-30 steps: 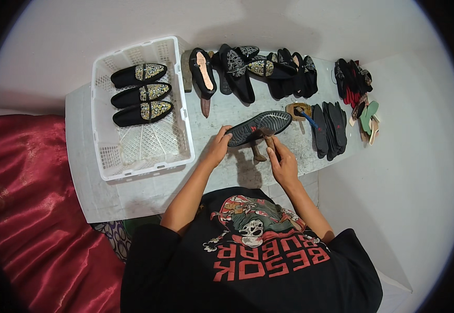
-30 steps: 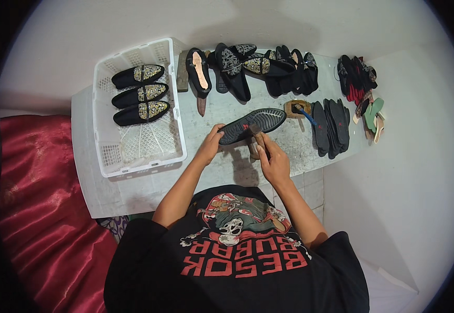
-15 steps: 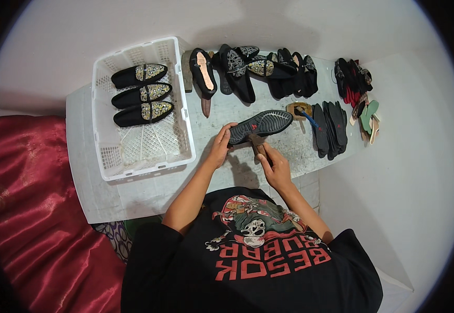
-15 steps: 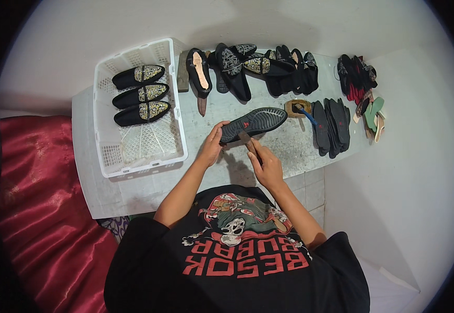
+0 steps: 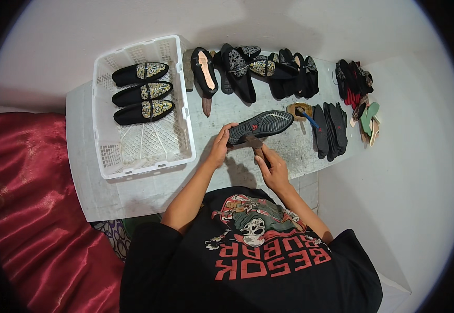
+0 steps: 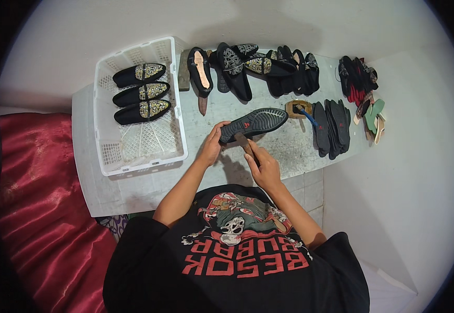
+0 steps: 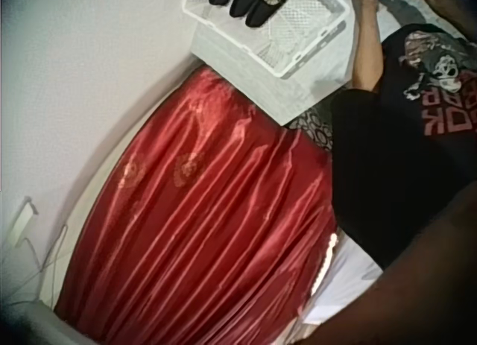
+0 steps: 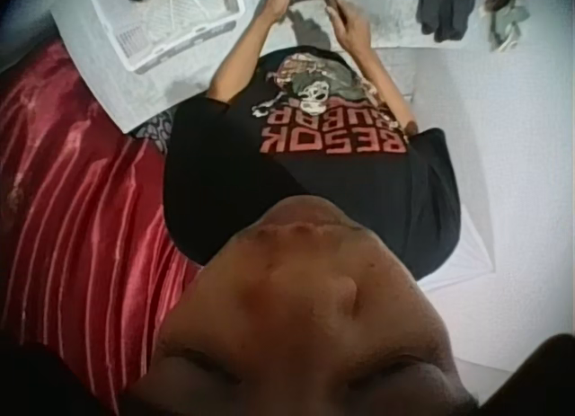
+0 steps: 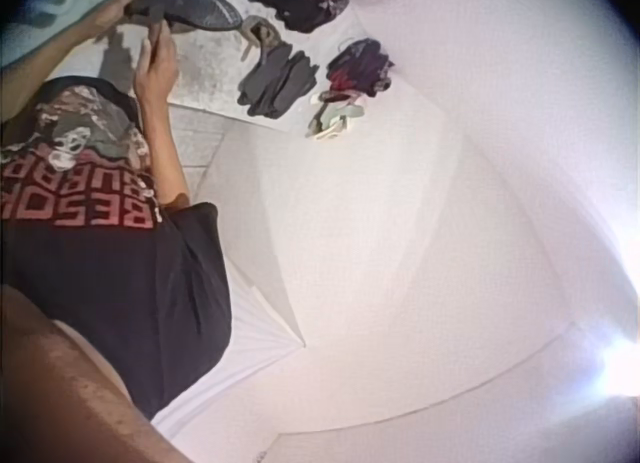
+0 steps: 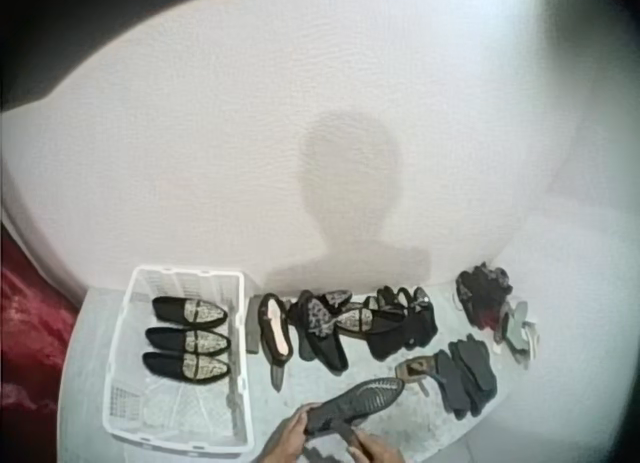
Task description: Apply adhesive or primer to the bottom of a shoe sole using a brush.
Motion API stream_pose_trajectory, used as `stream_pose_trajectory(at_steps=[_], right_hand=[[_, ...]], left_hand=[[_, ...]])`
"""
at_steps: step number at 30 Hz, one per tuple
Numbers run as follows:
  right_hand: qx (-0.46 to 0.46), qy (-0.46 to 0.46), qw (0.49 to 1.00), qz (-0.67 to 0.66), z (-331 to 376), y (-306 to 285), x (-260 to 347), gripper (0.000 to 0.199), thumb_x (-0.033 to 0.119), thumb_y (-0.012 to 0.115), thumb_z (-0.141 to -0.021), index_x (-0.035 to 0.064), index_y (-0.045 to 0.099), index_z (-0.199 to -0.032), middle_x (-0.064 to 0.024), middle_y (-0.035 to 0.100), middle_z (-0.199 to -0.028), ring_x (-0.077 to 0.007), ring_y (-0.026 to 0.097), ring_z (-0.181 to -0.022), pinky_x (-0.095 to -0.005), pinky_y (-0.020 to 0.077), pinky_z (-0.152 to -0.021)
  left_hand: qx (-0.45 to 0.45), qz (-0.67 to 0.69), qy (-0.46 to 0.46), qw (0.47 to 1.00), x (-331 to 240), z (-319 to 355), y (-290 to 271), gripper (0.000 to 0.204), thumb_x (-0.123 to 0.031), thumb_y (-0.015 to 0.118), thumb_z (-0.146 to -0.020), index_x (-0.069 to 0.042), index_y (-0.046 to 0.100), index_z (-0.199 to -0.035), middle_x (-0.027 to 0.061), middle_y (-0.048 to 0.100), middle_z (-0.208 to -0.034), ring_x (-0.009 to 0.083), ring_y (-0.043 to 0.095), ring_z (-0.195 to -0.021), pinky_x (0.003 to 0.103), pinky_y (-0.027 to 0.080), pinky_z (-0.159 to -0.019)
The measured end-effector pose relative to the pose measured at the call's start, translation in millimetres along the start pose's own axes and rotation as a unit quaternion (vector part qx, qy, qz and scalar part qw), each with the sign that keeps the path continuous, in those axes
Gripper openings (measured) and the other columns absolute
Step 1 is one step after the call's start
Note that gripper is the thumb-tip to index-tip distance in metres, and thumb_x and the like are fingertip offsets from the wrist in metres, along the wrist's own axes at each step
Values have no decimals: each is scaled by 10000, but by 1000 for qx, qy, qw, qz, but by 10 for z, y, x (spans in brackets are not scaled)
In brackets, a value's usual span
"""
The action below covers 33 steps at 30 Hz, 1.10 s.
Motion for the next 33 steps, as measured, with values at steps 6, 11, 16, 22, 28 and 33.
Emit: stream_pose_trajectory(at_steps=[6, 11, 16, 22, 28, 33], right_hand=[[7, -10, 1000, -27, 52, 86, 33, 409, 188, 670, -1001, 5, 621, -1363, -205, 709, -1020, -341, 697, -853, -392, 534, -753], [26, -4, 999, -27, 46, 142, 54, 401, 192, 679, -996, -13, 634, -1338, -209, 706, -1006, -339, 697, -844, -387, 532, -750], [0, -55, 998, -33, -1, 153, 134, 411, 198, 684, -995, -19, 630, -1339, -202, 704, -988, -337, 687, -813, -385, 531, -733], [49, -19, 998, -36, -14, 194, 114, 422, 209, 665, -997, 52, 618, -1386, -200, 696, -972, -387, 685, -826, -426, 540, -739], [34, -46, 997, -56, -52, 221, 127, 431, 215, 662, -999, 48, 614, -1393, -203, 698, -969, -394, 685, -830, -432, 541, -737], [42, -42, 996, -62, -120, 265, 142, 449, 230, 660, -1000, 52, 605, -1408, -204, 706, -994, -395, 688, -838, -431, 542, -733]], left_hand=[[7, -15, -16, 1000, -54, 33, 14, 448, -454, 370, -1134, -170, 524, -1445, -16, 651, -1217, 67, 589, -991, 239, 456, -779], [-3, -5, -3, 1000, -132, 52, 55, 406, -410, 359, -1143, -178, 580, -1391, -15, 659, -1202, 69, 611, -983, 245, 503, -811], [-4, -3, 2, 1000, -104, 47, 39, 416, -420, 365, -1141, -170, 571, -1402, 2, 656, -1221, 86, 619, -1010, 261, 520, -848], [24, 23, -14, 999, -59, 45, 43, 444, -450, 373, -1133, -168, 518, -1444, 28, 629, -1288, 130, 620, -1120, 318, 521, -916], [30, 61, -36, 997, -31, 44, 33, 636, -630, 284, -1094, -155, 501, -1456, 54, 616, -1330, 184, 615, -1179, 399, 519, -960], [45, 84, -28, 995, -33, 35, 8, 827, -764, 156, -1030, -151, 493, -1472, 57, 620, -1344, 207, 609, -1196, 416, 498, -994]])
Point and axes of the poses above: each hand's wrist, its own z-axis away from the middle knuckle, its own y-axis out of the palm, x = y × z, the point moved 5 cm from there along -z, towards the middle knuckle
